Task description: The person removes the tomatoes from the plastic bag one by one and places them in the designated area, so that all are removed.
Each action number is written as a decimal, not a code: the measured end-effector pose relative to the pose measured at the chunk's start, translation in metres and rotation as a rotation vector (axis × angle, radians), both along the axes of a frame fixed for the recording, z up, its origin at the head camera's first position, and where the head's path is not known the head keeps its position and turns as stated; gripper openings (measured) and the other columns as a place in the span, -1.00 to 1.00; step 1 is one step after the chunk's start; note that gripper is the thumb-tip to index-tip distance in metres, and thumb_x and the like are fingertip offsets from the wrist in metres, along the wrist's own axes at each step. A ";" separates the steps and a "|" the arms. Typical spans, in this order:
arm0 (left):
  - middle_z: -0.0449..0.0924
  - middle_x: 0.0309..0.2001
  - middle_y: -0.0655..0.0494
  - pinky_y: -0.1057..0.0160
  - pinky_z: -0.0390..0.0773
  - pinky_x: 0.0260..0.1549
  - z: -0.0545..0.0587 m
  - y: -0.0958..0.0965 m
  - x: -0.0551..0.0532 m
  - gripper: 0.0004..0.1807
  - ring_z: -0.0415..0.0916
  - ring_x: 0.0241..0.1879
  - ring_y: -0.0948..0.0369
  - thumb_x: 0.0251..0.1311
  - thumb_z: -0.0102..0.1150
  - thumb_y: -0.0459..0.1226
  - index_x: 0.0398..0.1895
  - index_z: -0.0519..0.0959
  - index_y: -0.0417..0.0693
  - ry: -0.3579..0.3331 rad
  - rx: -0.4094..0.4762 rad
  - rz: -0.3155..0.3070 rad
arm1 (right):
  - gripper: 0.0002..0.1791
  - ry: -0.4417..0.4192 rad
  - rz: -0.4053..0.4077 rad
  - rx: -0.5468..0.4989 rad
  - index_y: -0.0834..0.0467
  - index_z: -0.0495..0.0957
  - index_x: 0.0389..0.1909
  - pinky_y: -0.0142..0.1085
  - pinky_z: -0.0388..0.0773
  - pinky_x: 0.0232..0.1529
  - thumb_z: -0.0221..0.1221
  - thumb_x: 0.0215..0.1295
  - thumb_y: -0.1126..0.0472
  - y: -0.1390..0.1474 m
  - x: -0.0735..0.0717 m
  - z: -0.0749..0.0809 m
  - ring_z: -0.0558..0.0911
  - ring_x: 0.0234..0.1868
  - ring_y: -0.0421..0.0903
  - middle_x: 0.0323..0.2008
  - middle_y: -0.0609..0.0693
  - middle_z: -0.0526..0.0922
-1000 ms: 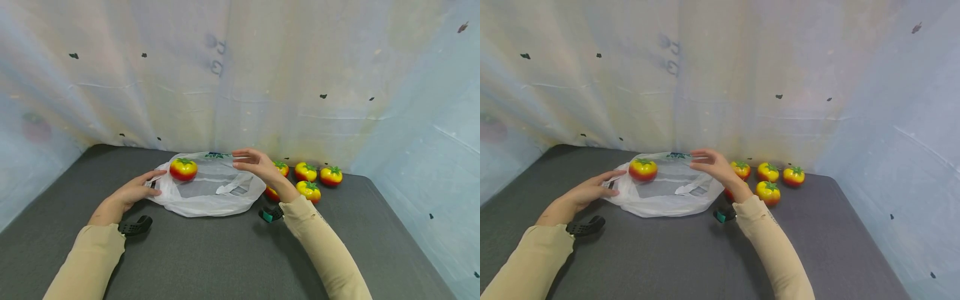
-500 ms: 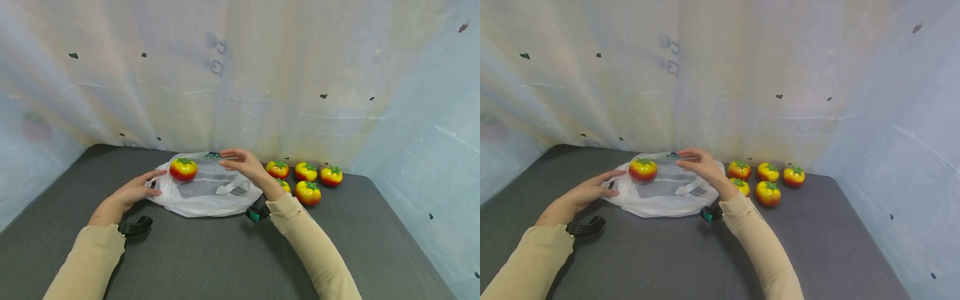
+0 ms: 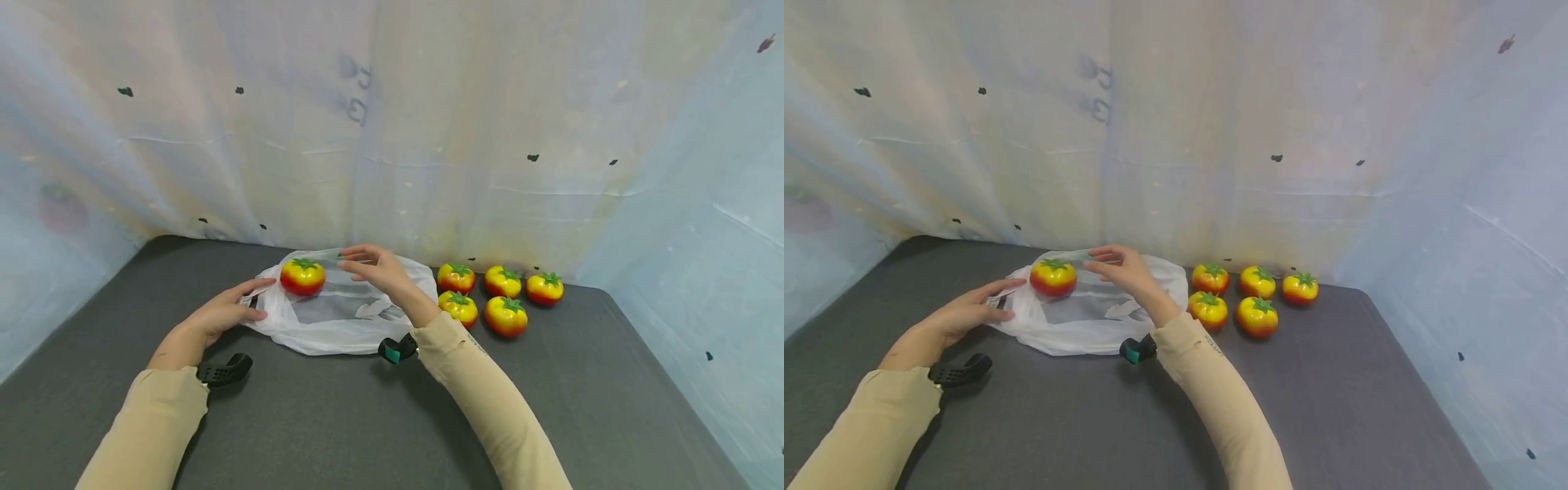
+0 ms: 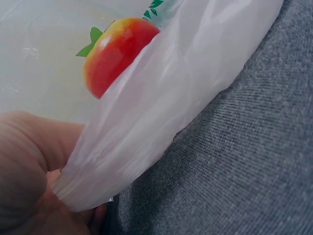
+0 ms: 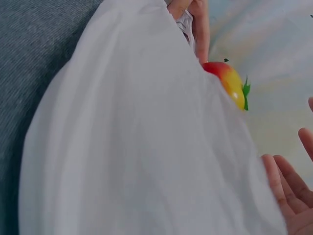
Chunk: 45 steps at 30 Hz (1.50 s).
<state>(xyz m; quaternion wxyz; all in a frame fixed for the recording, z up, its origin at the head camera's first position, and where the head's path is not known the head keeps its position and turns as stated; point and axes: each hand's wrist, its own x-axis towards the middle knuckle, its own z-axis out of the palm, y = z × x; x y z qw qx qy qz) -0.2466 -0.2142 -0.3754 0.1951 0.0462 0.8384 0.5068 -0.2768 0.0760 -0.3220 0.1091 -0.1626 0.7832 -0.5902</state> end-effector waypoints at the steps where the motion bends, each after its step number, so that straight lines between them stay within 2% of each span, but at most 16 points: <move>1: -0.48 0.50 -0.31 -0.49 -0.31 0.23 0.000 0.000 0.001 -0.18 -0.50 0.42 -0.36 0.23 0.12 -0.32 0.52 -0.02 -0.01 0.000 -0.001 0.002 | -0.54 -0.001 -0.006 0.004 0.21 0.49 0.17 0.02 0.48 0.18 0.21 0.28 0.13 -0.002 0.000 0.000 0.57 0.11 0.02 0.13 0.12 0.56; 7: -0.47 0.50 -0.30 -0.49 -0.32 0.23 0.000 0.001 0.001 -0.17 -0.49 0.42 -0.36 0.22 0.13 -0.30 0.52 -0.01 0.00 -0.003 0.002 0.001 | -0.58 -0.014 -0.038 0.030 0.13 0.55 0.11 -0.05 0.52 0.14 0.25 0.24 0.09 -0.015 -0.001 -0.003 0.58 0.08 -0.04 0.09 0.05 0.59; 13: -0.46 0.51 -0.29 -0.49 -0.32 0.23 -0.001 0.002 0.001 -0.17 -0.49 0.43 -0.35 0.21 0.14 -0.30 0.51 -0.01 0.00 -0.009 0.011 0.003 | -0.51 -0.018 -0.082 0.072 0.13 0.55 0.12 -0.07 0.52 0.14 0.28 0.19 0.03 -0.024 -0.001 -0.006 0.55 0.09 -0.05 0.08 0.01 0.61; 18: -0.46 0.50 -0.31 -0.49 -0.31 0.23 0.002 0.002 0.003 -0.16 -0.49 0.43 -0.35 0.21 0.14 -0.31 0.52 -0.02 -0.01 -0.004 0.012 -0.002 | -0.52 -0.029 -0.115 0.091 0.04 0.59 0.09 -0.16 0.49 0.12 0.31 0.14 -0.02 -0.031 -0.002 -0.010 0.53 0.12 -0.08 0.09 -0.02 0.61; 24: -0.47 0.50 -0.30 -0.48 -0.31 0.24 0.002 0.002 0.003 -0.16 -0.50 0.43 -0.34 0.22 0.14 -0.31 0.52 -0.02 -0.02 -0.001 0.013 -0.004 | -0.53 -0.027 -0.116 0.103 -0.02 0.60 0.08 -0.10 0.44 0.20 0.33 0.12 -0.02 -0.043 -0.004 -0.015 0.43 0.27 0.00 0.22 -0.04 0.52; 28: -0.47 0.51 -0.29 -0.49 -0.31 0.23 0.001 0.001 0.002 -0.17 -0.51 0.43 -0.34 0.22 0.14 -0.31 0.52 -0.02 -0.01 -0.005 0.012 -0.002 | -0.52 -0.019 -0.123 0.156 -0.06 0.58 0.10 -0.07 0.40 0.24 0.32 0.12 -0.03 -0.054 -0.004 -0.017 0.35 0.34 0.06 0.30 -0.06 0.42; 32: -0.47 0.51 -0.30 -0.49 -0.32 0.23 0.001 0.003 0.002 -0.17 -0.53 0.43 -0.35 0.22 0.14 -0.32 0.51 -0.01 -0.01 -0.006 0.027 -0.005 | -0.53 -0.020 -0.144 0.200 -0.07 0.59 0.10 -0.06 0.41 0.24 0.32 0.13 -0.03 -0.061 -0.003 -0.018 0.37 0.32 0.03 0.30 -0.05 0.43; 45: -0.49 0.50 -0.30 -0.51 -0.33 0.22 0.001 0.004 0.002 -0.16 -0.57 0.42 -0.35 0.23 0.14 -0.32 0.52 -0.03 0.00 -0.010 0.025 -0.002 | -0.62 0.022 -0.184 0.206 -0.01 0.66 -0.02 -0.16 0.49 0.12 0.34 0.10 0.06 -0.072 -0.005 -0.022 0.45 0.21 -0.03 0.19 -0.07 0.54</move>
